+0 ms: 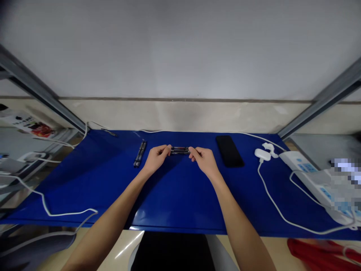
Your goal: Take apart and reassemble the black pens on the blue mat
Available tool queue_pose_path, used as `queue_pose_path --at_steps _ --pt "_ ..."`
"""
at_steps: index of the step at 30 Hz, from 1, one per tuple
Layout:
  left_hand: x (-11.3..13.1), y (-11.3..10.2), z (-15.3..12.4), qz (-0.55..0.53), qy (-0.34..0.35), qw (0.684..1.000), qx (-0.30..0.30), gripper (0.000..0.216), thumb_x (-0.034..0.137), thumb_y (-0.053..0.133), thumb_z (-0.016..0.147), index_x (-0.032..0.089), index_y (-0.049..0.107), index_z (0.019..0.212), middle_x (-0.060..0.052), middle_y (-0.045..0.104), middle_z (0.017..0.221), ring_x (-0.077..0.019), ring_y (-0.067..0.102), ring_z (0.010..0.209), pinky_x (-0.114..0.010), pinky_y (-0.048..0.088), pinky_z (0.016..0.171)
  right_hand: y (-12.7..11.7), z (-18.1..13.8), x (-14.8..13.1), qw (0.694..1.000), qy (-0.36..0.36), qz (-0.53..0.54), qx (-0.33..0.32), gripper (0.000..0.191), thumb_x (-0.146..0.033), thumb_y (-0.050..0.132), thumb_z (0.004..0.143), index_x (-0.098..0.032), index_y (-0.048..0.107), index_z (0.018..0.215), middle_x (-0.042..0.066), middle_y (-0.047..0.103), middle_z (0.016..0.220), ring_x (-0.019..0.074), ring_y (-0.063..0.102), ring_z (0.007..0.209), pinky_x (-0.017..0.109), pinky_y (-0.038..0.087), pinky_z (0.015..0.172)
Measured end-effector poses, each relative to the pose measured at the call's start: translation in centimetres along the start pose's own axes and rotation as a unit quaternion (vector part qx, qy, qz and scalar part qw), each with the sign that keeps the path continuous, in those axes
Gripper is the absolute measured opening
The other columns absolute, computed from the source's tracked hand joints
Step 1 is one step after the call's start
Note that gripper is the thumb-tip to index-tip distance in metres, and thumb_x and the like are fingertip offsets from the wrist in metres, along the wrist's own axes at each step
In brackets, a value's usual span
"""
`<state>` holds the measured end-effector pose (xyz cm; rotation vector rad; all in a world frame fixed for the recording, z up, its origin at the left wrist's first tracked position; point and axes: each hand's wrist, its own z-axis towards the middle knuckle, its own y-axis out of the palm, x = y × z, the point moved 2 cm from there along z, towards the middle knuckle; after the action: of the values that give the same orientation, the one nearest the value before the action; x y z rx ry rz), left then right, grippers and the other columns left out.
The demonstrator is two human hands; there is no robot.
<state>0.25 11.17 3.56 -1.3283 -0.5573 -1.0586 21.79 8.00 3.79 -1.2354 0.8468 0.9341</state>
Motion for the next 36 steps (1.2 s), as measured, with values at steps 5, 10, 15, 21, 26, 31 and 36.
queue_pose_path --at_steps 5,10,15,21,26,31,36 --pt "-0.01 0.1 -0.03 0.006 -0.006 1.0 0.0 0.049 0.052 0.04 0.094 0.017 0.051 0.061 0.004 0.037 0.053 -0.0095 0.035 0.052 -0.025 0.023 0.054 0.02 0.15 0.06 0.999 -0.025 0.035 0.021 0.024 -0.044 0.068 0.082 -0.02 0.071 0.086 0.003 0.069 0.076 0.0183 0.062 0.068 0.03 0.046 0.065" --pt "0.1 0.1 -0.08 0.011 -0.002 1.0 -0.003 0.049 0.052 0.04 0.094 0.017 0.051 0.062 0.004 0.036 0.053 -0.0097 0.035 0.052 -0.025 0.024 0.054 0.14 0.18 0.21 1.0 -0.012 0.005 0.01 0.038 -0.049 0.056 0.09 -0.019 0.069 0.072 0.004 0.066 0.066 0.0182 0.061 0.064 0.031 0.047 0.065" --pt "-0.06 0.08 -0.03 0.01 -0.001 1.0 0.007 0.049 0.052 0.04 0.095 0.017 0.052 0.062 0.004 0.038 0.053 -0.0096 0.036 0.052 -0.025 0.024 0.054 0.19 0.14 0.16 0.999 -0.038 0.019 0.021 0.026 -0.046 0.065 0.084 -0.021 0.071 0.09 0.004 0.071 0.081 0.0197 0.064 0.072 0.031 0.049 0.068" --pt "0.04 0.06 -0.07 0.008 0.004 1.0 0.003 0.049 0.052 0.041 0.095 0.017 0.053 0.062 0.004 0.037 0.052 -0.0096 0.036 0.051 -0.025 0.024 0.054 0.25 0.18 0.2 0.999 -0.027 -0.014 0.013 0.037 -0.049 0.054 0.091 -0.019 0.069 0.076 0.004 0.067 0.069 0.0191 0.063 0.066 0.032 0.048 0.067" --pt "-0.17 0.04 0.05 0.01 -0.003 1.0 0.01 0.049 0.052 0.041 0.094 0.017 0.052 0.062 0.004 0.037 0.052 -0.0094 0.035 0.05 -0.025 0.023 0.053 0.2 0.23 0.13 0.999 -0.045 0.009 0.012 0.026 -0.044 0.063 0.086 -0.021 0.07 0.094 0.005 0.071 0.086 0.0197 0.064 0.074 0.032 0.049 0.069" --pt "-0.31 0.09 0.15 0.01 -0.002 1.0 0.014 0.05 0.053 0.041 0.094 0.017 0.053 0.062 0.004 0.038 0.052 -0.0098 0.036 0.05 -0.025 0.023 0.053 0.22 0.1 0.2 1.0 -0.018 -0.019 -0.008 0.039 -0.049 0.052 0.092 -0.019 0.069 0.074 0.004 0.067 0.067 0.019 0.062 0.066 0.033 0.047 0.068" --pt "-0.22 0.12 0.1 0.02 -0.007 1.0 0.009 0.051 0.054 0.04 0.094 0.017 0.053 0.062 0.004 0.038 0.051 -0.01 0.036 0.05 -0.025 0.024 0.053 0.21 0.24 0.28 0.999 -0.04 0.0 0.01 0.027 -0.045 0.062 0.086 -0.02 0.07 0.091 0.005 0.071 0.083 0.0197 0.064 0.072 0.032 0.049 0.068"
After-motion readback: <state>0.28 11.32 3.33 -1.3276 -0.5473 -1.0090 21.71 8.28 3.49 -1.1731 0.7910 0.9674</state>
